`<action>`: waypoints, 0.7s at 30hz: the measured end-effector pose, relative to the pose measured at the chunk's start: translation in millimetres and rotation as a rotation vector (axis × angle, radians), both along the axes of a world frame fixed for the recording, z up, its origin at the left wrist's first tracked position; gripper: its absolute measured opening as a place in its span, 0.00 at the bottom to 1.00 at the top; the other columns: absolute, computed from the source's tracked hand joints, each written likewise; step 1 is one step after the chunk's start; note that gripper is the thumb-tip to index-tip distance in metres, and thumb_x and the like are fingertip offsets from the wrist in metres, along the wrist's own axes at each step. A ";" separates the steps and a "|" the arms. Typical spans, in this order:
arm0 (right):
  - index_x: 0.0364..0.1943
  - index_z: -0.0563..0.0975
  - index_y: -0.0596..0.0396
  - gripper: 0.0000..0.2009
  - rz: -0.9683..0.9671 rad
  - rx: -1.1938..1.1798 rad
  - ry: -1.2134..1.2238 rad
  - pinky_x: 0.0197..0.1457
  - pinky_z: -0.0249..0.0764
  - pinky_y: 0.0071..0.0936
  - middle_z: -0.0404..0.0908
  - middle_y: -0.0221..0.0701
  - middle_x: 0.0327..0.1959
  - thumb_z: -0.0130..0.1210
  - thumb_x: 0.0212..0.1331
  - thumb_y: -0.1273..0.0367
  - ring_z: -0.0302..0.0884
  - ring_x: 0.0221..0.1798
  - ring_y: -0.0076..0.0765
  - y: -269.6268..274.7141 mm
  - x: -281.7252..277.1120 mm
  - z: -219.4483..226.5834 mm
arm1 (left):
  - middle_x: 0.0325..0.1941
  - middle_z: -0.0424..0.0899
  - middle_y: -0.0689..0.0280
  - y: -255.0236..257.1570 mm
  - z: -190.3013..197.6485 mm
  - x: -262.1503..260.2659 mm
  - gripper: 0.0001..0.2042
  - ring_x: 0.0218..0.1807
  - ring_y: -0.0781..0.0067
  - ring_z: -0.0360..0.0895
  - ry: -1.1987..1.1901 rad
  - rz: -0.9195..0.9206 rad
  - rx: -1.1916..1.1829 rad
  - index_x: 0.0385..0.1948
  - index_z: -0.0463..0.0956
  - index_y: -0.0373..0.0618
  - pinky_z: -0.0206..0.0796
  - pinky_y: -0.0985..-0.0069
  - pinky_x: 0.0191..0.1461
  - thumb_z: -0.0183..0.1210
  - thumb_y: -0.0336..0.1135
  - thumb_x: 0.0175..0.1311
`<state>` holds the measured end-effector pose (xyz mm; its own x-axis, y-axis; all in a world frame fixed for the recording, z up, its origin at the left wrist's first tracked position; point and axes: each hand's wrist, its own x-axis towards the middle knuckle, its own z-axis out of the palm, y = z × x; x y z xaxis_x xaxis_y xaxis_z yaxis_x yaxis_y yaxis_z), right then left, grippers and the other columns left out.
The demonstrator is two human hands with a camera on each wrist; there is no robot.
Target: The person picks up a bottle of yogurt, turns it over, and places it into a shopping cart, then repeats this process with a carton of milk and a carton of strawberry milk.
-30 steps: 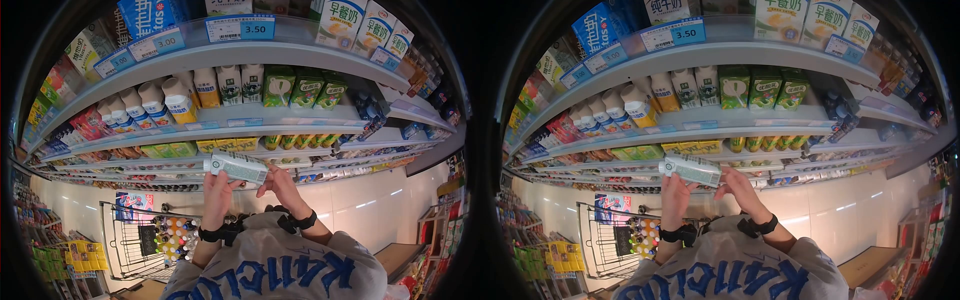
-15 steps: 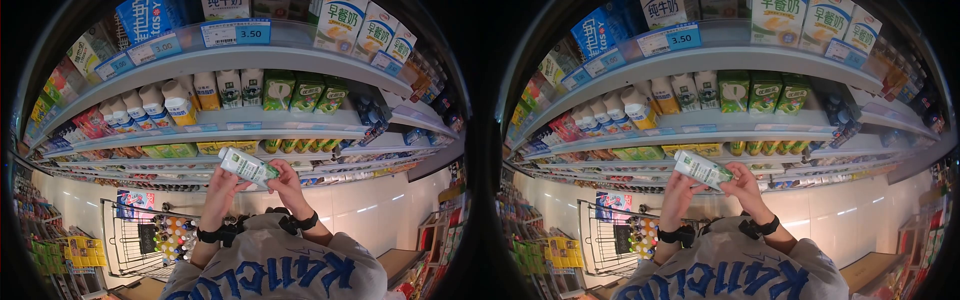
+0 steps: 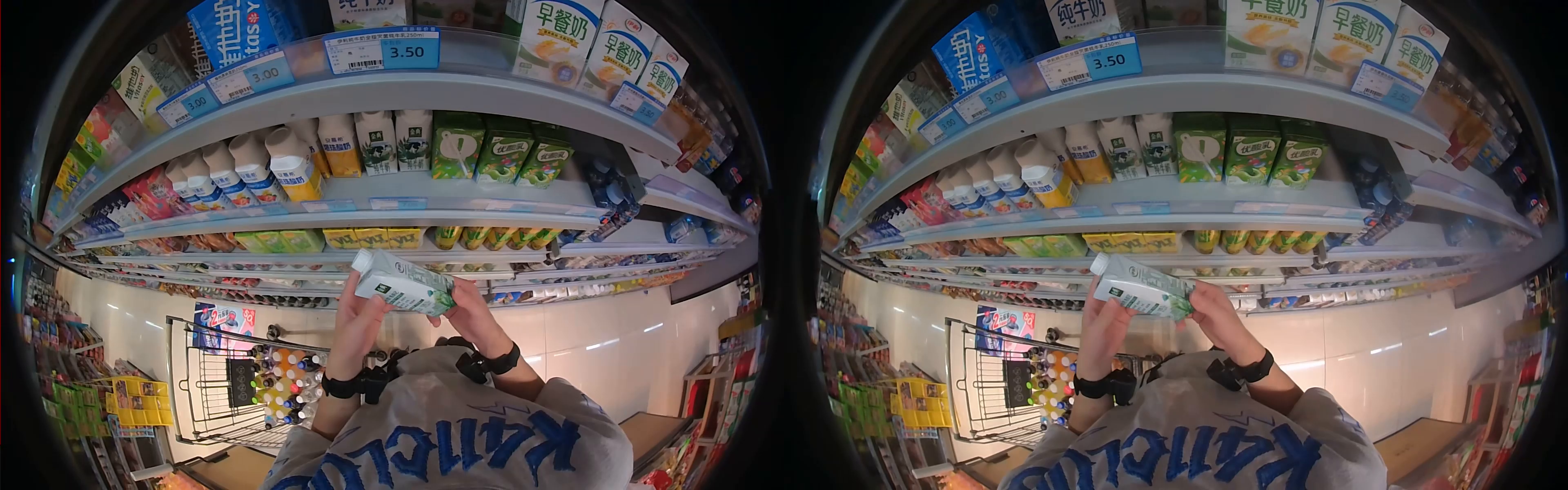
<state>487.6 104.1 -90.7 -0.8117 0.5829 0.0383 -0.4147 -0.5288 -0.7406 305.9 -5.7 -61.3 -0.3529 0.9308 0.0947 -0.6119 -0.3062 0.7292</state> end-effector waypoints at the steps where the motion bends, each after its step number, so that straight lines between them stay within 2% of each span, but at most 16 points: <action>1: 0.57 0.70 0.64 0.23 0.035 0.009 0.096 0.39 0.76 0.27 0.81 0.35 0.46 0.55 0.67 0.60 0.78 0.38 0.29 0.6 -0.5 0.8 | 0.62 0.71 0.59 -1.6 -1.9 -0.8 0.24 0.63 0.64 0.73 -0.011 -0.006 0.004 0.68 0.56 0.42 0.73 0.63 0.60 0.51 0.29 0.72; 4: 0.59 0.69 0.60 0.23 -0.039 0.053 0.108 0.38 0.76 0.26 0.78 0.34 0.50 0.60 0.63 0.65 0.78 0.39 0.28 -1.8 -3.6 4.0 | 0.63 0.71 0.60 5.2 0.3 -3.6 0.24 0.63 0.65 0.72 -0.015 0.010 -0.097 0.67 0.57 0.43 0.74 0.65 0.59 0.52 0.31 0.73; 7: 0.62 0.66 0.57 0.25 -0.084 0.140 0.019 0.38 0.76 0.25 0.75 0.33 0.54 0.60 0.62 0.71 0.78 0.39 0.28 0.8 -4.2 2.7 | 0.61 0.72 0.59 5.5 3.1 -1.4 0.22 0.61 0.66 0.74 -0.022 0.014 -0.021 0.66 0.59 0.43 0.75 0.64 0.59 0.52 0.33 0.73; 8: 0.62 0.66 0.57 0.25 -0.085 0.140 0.020 0.38 0.76 0.25 0.75 0.33 0.54 0.60 0.62 0.71 0.78 0.39 0.28 -0.1 -4.4 4.3 | 0.61 0.72 0.59 5.8 2.7 -1.2 0.22 0.61 0.66 0.74 -0.021 0.012 -0.021 0.66 0.59 0.43 0.75 0.64 0.59 0.52 0.33 0.73; 10: 0.63 0.65 0.57 0.23 -0.116 0.278 -0.129 0.39 0.76 0.27 0.74 0.34 0.56 0.56 0.66 0.67 0.78 0.39 0.29 -5.9 -4.2 14.2 | 0.60 0.73 0.58 4.7 -0.7 0.9 0.21 0.59 0.66 0.76 -0.050 0.092 -0.071 0.64 0.60 0.42 0.75 0.63 0.58 0.52 0.34 0.73; 11: 0.63 0.65 0.57 0.23 -0.118 0.273 -0.133 0.39 0.76 0.27 0.74 0.34 0.56 0.56 0.66 0.67 0.78 0.39 0.29 -6.3 -3.0 8.6 | 0.60 0.73 0.58 3.4 -4.3 0.6 0.21 0.59 0.66 0.76 -0.053 0.089 -0.076 0.64 0.60 0.42 0.75 0.63 0.58 0.52 0.34 0.73; 13: 0.60 0.67 0.58 0.19 -0.037 -0.037 -0.005 0.40 0.77 0.29 0.77 0.35 0.52 0.50 0.71 0.63 0.79 0.39 0.30 -3.9 -4.4 -2.1 | 0.61 0.74 0.58 2.5 -9.8 -2.5 0.24 0.60 0.63 0.76 0.002 0.100 -0.053 0.67 0.57 0.42 0.74 0.60 0.59 0.51 0.40 0.74; 14: 0.60 0.67 0.58 0.19 -0.037 -0.033 -0.002 0.40 0.77 0.29 0.77 0.35 0.52 0.50 0.71 0.63 0.79 0.39 0.30 -1.0 -4.6 -3.6 | 0.61 0.74 0.58 3.4 -9.0 -2.4 0.24 0.60 0.63 0.76 0.005 0.100 -0.048 0.67 0.57 0.42 0.74 0.60 0.59 0.51 0.40 0.74; 16: 0.58 0.69 0.61 0.20 0.144 -0.176 -0.002 0.40 0.77 0.31 0.78 0.36 0.48 0.46 0.73 0.59 0.79 0.41 0.31 1.5 -3.6 -2.0 | 0.61 0.73 0.58 1.6 -6.4 0.8 0.25 0.60 0.63 0.76 0.004 0.120 -0.020 0.67 0.56 0.41 0.74 0.61 0.59 0.51 0.38 0.74; 19: 0.57 0.70 0.62 0.20 0.104 -0.118 0.059 0.41 0.78 0.29 0.80 0.35 0.45 0.50 0.71 0.60 0.79 0.44 0.30 -2.0 -1.2 -0.8 | 0.62 0.73 0.58 -0.7 -0.5 1.3 0.24 0.60 0.63 0.76 0.123 0.069 0.031 0.67 0.56 0.41 0.74 0.61 0.58 0.51 0.36 0.74; 21: 0.57 0.70 0.61 0.19 0.075 -0.076 0.068 0.41 0.78 0.29 0.79 0.35 0.48 0.53 0.69 0.63 0.79 0.45 0.29 -5.8 1.7 6.5 | 0.60 0.73 0.59 2.7 7.5 5.9 0.24 0.59 0.65 0.76 0.039 0.078 0.013 0.67 0.57 0.40 0.74 0.64 0.58 0.52 0.33 0.73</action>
<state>489.3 98.4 -84.2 -0.8500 0.5242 0.0524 -0.4196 -0.6137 -0.6688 311.7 -3.1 -53.9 -0.4203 0.8991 0.1221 -0.5570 -0.3619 0.7476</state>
